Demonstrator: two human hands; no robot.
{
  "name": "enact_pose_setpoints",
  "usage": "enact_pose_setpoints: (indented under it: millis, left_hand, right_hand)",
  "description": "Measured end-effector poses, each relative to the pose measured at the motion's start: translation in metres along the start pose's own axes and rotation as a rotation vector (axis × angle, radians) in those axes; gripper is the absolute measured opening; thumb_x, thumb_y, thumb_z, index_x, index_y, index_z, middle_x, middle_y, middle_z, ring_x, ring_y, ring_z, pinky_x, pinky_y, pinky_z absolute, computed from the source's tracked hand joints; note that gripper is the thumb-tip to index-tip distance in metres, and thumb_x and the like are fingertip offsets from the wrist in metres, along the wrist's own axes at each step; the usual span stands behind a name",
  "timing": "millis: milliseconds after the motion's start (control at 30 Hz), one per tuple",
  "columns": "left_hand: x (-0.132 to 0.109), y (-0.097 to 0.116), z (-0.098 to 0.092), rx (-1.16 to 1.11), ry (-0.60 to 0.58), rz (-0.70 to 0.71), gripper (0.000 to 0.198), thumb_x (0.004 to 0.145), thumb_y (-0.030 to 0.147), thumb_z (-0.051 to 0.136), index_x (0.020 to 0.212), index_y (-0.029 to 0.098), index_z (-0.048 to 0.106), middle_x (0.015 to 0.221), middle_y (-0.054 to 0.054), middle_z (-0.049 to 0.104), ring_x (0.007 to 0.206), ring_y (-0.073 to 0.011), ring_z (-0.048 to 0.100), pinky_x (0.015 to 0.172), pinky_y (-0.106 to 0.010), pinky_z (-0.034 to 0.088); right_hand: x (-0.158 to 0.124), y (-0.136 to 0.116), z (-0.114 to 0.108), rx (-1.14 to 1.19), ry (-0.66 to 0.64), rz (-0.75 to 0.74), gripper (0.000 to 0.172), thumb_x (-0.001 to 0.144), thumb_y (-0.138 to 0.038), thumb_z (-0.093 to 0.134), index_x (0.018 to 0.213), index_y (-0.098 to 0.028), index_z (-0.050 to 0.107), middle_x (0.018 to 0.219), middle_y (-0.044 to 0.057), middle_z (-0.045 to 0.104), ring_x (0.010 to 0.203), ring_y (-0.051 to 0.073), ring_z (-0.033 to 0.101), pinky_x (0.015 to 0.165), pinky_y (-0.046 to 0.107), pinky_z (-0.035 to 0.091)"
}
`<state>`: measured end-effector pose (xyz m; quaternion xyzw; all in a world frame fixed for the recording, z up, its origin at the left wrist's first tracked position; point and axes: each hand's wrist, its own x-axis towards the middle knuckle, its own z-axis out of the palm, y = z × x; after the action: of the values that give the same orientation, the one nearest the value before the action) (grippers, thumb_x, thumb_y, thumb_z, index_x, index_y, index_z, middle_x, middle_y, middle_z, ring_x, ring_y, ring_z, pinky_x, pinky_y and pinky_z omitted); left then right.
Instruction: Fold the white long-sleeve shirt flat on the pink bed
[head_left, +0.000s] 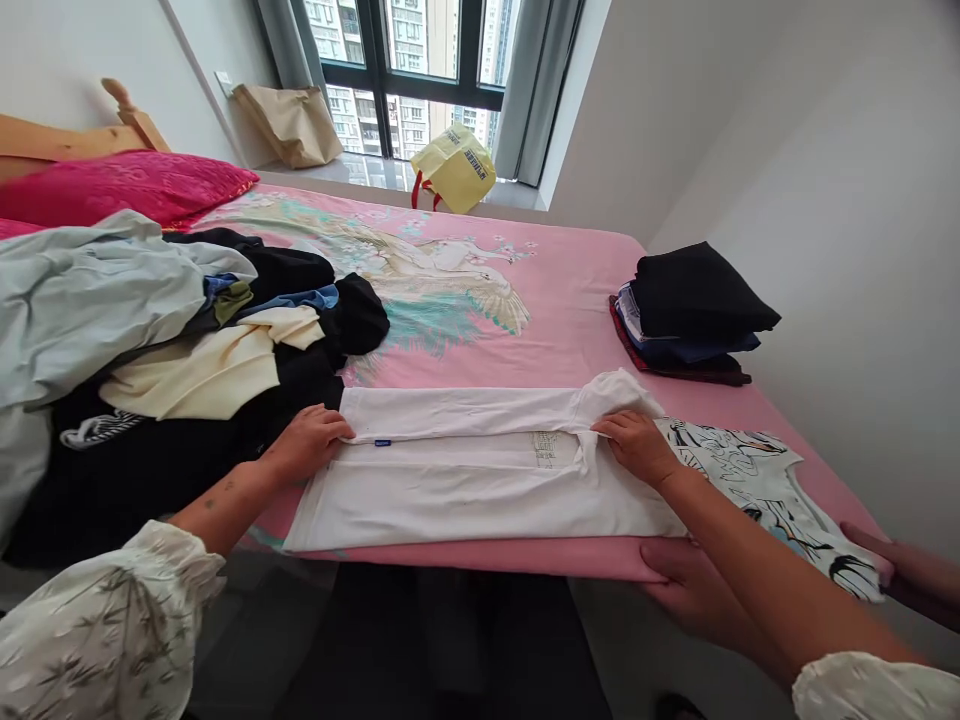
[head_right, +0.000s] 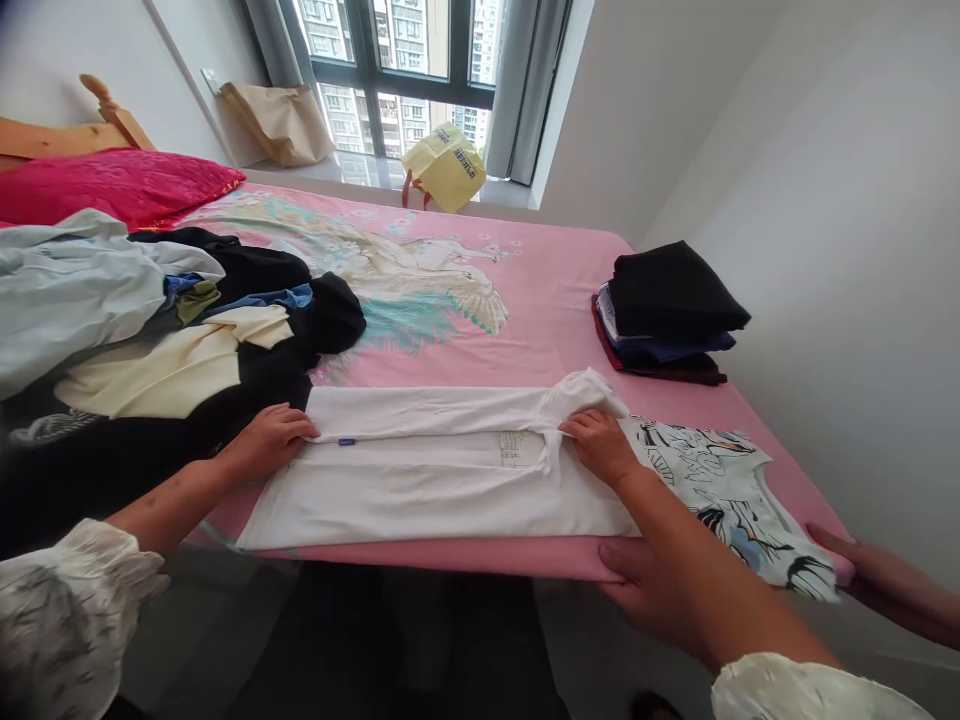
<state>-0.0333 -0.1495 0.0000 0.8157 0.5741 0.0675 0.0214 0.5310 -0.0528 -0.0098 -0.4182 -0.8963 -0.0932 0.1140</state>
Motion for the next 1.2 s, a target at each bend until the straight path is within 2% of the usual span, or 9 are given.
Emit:
enact_pose_setpoints:
  millis: [67,233,400,533,600,733,900,1067,1200]
  left_hand:
    - [-0.001,0.001,0.001,-0.025,0.015,-0.031,0.033,0.074,0.016,0.041,0.085,0.023,0.071,0.092,-0.004,0.068,0.092,-0.0188,0.06,0.103,-0.04,0.031]
    - [-0.006,0.001,-0.005,-0.114,0.067,-0.139,0.031,0.074,0.021,0.044,0.087,0.023,0.072,0.097,-0.005,0.068,0.095,-0.02,0.058,0.093,-0.033,0.041]
    - [-0.015,0.007,-0.005,-0.084,0.013,-0.127,0.032,0.072,0.019,0.045,0.084,0.027,0.074,0.092,-0.005,0.069,0.095,-0.0198,0.061,0.109,-0.044,0.022]
    - [-0.023,0.022,-0.012,-0.008,0.064,-0.122,0.038,0.073,0.017,0.042,0.096,0.024,0.071,0.107,-0.008,0.066,0.107,-0.0226,0.055,0.105,-0.04,0.028]
    - [-0.029,0.032,-0.015,0.006,0.076,-0.062,0.039,0.076,0.018,0.041,0.102,0.024,0.069,0.111,-0.007,0.064,0.11,-0.0225,0.053,0.101,-0.037,0.031]
    - [-0.039,0.046,-0.009,0.006,-0.008,0.025,0.038,0.079,0.019,0.04,0.106,0.027,0.066,0.109,-0.005,0.066,0.107,-0.0221,0.055,0.097,-0.039,0.03]
    - [-0.037,0.046,-0.005,0.086,-0.055,-0.093,0.034,0.076,0.022,0.044,0.101,0.026,0.067,0.097,-0.006,0.068,0.098,-0.0231,0.056,0.09,-0.039,0.032]
    - [-0.04,0.04,-0.011,0.094,-0.084,-0.192,0.021,0.074,0.028,0.046,0.079,0.024,0.066,0.086,-0.006,0.068,0.088,-0.0235,0.056,0.082,-0.038,0.034]
    - [-0.047,0.035,-0.01,-0.018,-0.044,-0.29,0.023,0.076,0.034,0.045,0.079,0.024,0.065,0.085,-0.003,0.069,0.086,-0.0211,0.058,0.082,-0.035,0.034]
  right_hand:
    - [-0.002,-0.006,-0.004,-0.004,-0.029,0.078,0.033,0.077,-0.008,0.045,0.097,-0.021,0.068,0.099,0.005,0.067,0.094,0.019,0.055,0.082,0.031,0.035]
    - [-0.004,-0.015,-0.019,-0.027,-0.028,0.218,0.034,0.081,-0.012,0.043,0.104,-0.022,0.066,0.103,0.006,0.065,0.099,0.021,0.053,0.087,0.032,0.033]
    - [-0.013,-0.03,-0.022,-0.068,-0.183,0.228,0.035,0.078,-0.009,0.045,0.103,-0.022,0.065,0.105,0.005,0.065,0.102,0.022,0.052,0.09,0.034,0.034]
    - [-0.025,-0.05,-0.03,-0.056,-0.049,0.277,0.046,0.074,-0.003,0.043,0.116,-0.017,0.057,0.113,0.008,0.06,0.109,0.022,0.049,0.096,0.034,0.034]
    - [-0.03,-0.065,-0.036,0.021,-0.007,0.262,0.041,0.077,-0.005,0.041,0.113,-0.017,0.058,0.111,0.008,0.06,0.107,0.021,0.05,0.095,0.031,0.036]
    - [-0.029,-0.095,-0.037,0.175,-0.15,0.176,0.034,0.085,-0.01,0.036,0.108,-0.022,0.058,0.113,0.004,0.06,0.101,0.017,0.054,0.085,0.025,0.042]
    - [-0.012,-0.102,-0.026,0.074,-0.44,0.178,0.042,0.082,-0.004,0.036,0.112,-0.026,0.054,0.117,0.003,0.058,0.094,0.017,0.057,0.073,0.025,0.042]
    - [-0.003,-0.094,-0.028,0.025,-0.46,0.188,0.027,0.085,-0.015,0.038,0.103,-0.024,0.056,0.11,0.006,0.057,0.085,0.019,0.058,0.068,0.029,0.041]
    - [-0.003,-0.097,-0.028,0.0,-0.419,0.23,0.021,0.089,-0.022,0.036,0.095,-0.022,0.056,0.105,0.006,0.057,0.084,0.019,0.058,0.066,0.029,0.04]
